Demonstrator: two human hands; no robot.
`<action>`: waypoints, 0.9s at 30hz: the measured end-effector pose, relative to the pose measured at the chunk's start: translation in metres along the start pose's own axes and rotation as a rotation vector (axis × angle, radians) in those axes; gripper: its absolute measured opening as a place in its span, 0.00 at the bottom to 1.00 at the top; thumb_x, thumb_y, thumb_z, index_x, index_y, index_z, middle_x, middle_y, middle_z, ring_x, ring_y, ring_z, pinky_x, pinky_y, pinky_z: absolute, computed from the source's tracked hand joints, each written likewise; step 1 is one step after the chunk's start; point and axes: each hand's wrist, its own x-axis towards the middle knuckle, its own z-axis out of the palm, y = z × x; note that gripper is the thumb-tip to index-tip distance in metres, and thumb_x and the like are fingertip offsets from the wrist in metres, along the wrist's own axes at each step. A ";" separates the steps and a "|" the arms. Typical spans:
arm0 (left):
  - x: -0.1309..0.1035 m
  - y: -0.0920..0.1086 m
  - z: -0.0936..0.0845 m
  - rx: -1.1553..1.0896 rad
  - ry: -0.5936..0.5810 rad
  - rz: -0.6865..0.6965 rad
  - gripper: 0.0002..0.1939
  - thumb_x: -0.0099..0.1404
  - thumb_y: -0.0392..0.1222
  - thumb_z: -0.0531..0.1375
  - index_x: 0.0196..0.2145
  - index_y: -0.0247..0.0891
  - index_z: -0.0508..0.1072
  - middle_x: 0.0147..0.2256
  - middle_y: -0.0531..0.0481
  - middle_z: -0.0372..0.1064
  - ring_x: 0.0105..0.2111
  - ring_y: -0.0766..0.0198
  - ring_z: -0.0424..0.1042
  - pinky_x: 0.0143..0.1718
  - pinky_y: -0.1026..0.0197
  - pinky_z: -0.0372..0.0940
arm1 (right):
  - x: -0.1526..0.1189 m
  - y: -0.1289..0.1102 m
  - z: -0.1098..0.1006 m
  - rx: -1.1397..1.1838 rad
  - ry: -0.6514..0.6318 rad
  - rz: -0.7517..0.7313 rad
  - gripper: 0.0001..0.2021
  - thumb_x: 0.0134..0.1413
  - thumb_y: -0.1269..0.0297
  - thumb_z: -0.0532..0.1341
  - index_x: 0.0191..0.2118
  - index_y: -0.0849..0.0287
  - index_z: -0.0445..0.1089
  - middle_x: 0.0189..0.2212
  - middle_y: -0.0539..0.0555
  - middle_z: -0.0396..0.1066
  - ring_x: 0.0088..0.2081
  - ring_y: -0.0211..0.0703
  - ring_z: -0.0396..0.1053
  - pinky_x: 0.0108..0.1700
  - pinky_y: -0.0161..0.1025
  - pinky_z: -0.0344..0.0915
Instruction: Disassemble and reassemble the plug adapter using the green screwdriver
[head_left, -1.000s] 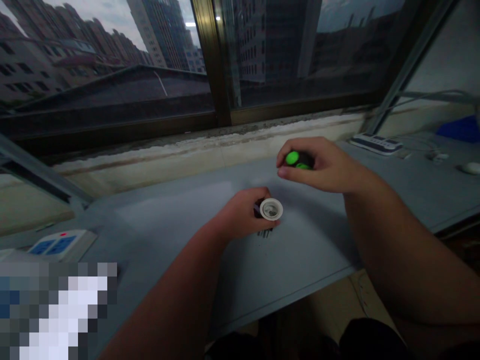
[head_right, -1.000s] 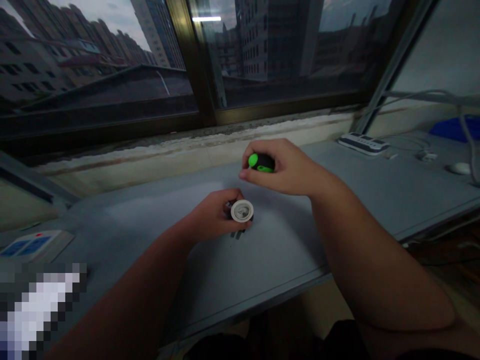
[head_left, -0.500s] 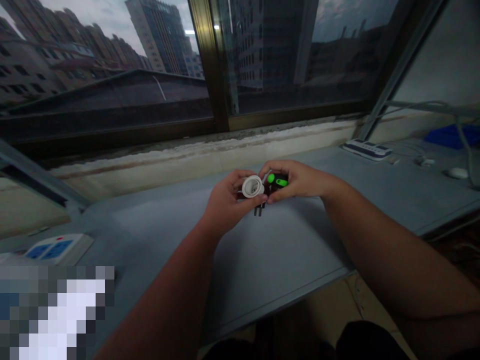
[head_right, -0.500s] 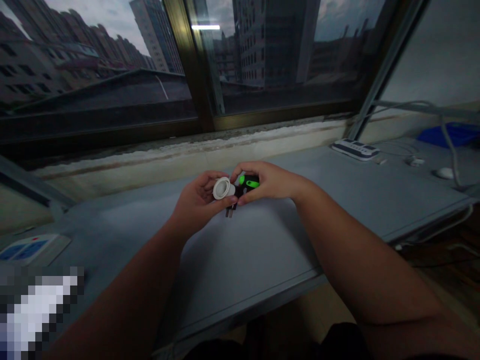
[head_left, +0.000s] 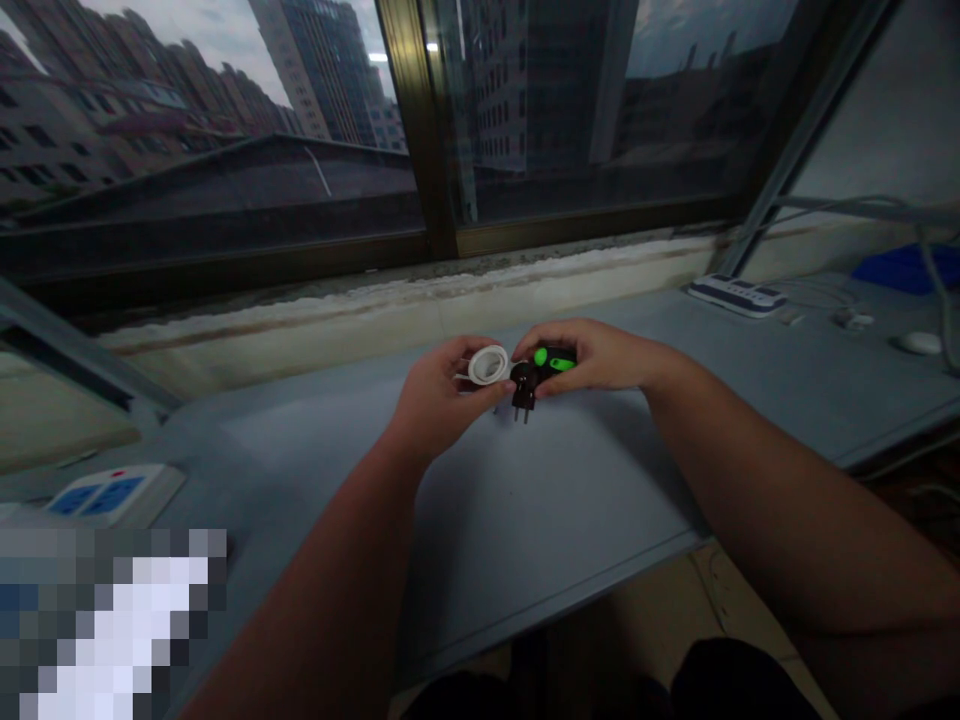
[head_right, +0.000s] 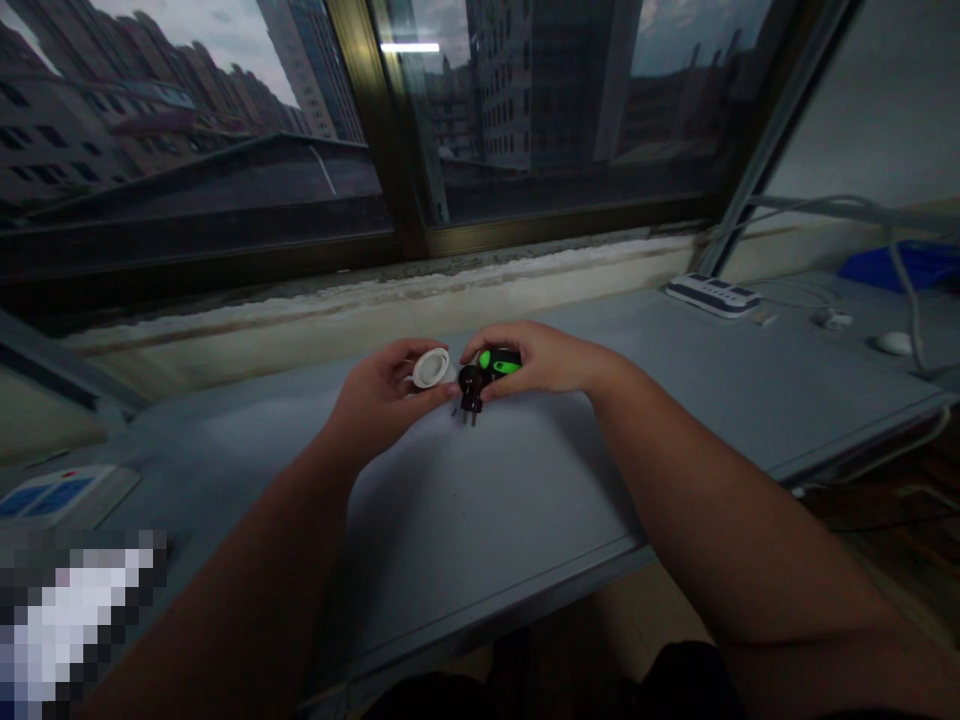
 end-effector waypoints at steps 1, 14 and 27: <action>0.000 -0.002 -0.005 0.120 0.040 0.007 0.23 0.53 0.46 0.73 0.45 0.36 0.76 0.41 0.44 0.78 0.39 0.59 0.77 0.40 0.59 0.71 | -0.001 0.000 -0.002 -0.046 -0.002 0.004 0.25 0.49 0.58 0.74 0.52 0.59 0.75 0.48 0.55 0.78 0.49 0.47 0.74 0.55 0.43 0.67; -0.001 -0.017 -0.026 0.620 -0.114 -0.375 0.24 0.51 0.45 0.70 0.47 0.38 0.80 0.38 0.44 0.80 0.37 0.52 0.77 0.38 0.55 0.67 | 0.001 0.007 -0.001 -0.245 -0.028 0.077 0.19 0.50 0.62 0.71 0.48 0.60 0.76 0.43 0.54 0.79 0.43 0.46 0.75 0.48 0.41 0.68; -0.002 0.003 -0.008 0.610 -0.034 0.204 0.16 0.59 0.46 0.69 0.44 0.40 0.81 0.42 0.44 0.75 0.46 0.53 0.73 0.54 0.50 0.65 | 0.001 0.000 0.004 -0.181 0.013 0.053 0.18 0.50 0.64 0.70 0.49 0.59 0.77 0.44 0.54 0.79 0.45 0.48 0.76 0.52 0.43 0.69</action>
